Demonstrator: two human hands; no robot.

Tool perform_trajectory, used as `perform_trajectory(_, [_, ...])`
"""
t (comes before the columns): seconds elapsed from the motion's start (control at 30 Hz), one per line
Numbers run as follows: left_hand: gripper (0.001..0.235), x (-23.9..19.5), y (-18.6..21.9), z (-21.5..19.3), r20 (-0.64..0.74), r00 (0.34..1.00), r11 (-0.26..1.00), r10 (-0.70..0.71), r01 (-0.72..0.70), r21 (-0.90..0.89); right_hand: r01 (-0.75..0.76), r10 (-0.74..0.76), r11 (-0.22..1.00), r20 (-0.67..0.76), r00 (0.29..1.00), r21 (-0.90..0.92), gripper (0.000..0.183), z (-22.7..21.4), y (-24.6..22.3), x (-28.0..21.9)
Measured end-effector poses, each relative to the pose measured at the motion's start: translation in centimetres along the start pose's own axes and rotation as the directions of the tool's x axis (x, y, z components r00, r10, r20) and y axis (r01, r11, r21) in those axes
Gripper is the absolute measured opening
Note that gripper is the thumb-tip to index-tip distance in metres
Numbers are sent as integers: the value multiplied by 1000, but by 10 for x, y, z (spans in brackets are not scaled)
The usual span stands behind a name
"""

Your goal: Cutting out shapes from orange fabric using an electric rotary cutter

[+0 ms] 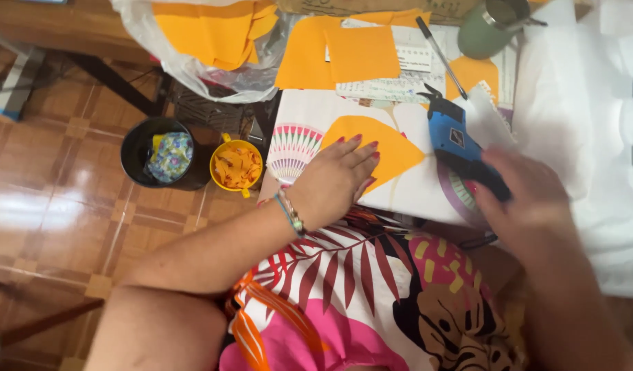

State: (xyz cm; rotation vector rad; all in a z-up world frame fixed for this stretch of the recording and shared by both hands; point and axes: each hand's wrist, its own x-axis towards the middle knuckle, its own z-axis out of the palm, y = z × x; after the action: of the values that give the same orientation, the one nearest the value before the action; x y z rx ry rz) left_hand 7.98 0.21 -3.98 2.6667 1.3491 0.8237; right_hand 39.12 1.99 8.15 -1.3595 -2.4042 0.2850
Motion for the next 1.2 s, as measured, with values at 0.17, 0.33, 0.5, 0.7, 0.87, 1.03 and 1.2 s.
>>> perform_trajectory(0.17, [55,-7,31,-6,38,976,946,-213,197,256,39,-31,911,26,999,-410,80,61,47,12])
perform_trajectory(0.33, [83,-3,43,-22,105,971,922,-215,166,350,119,-170,883,-73,983,-454,78,76,55,23])
perform_trajectory(0.5, [118,-7,38,-33,259,946,925,-194,88,371,-196,286,922,243,927,-335,77,17,10,19])
perform_trajectory(0.7, [63,-14,32,-31,251,963,877,-98,-36,479,-470,508,858,467,724,-206,44,-57,-35,9])
perform_trajectory(0.87, [60,-17,25,-25,329,939,862,-103,-81,501,-526,566,803,632,529,-280,42,-50,-2,3])
perform_trajectory(1.03, [62,-19,21,-26,212,974,939,-78,0,344,-611,625,721,688,370,-326,42,-54,-23,38])
perform_trajectory(1.2, [65,-19,18,-29,87,992,981,-96,79,178,-674,632,682,693,347,-285,60,-51,-25,48])
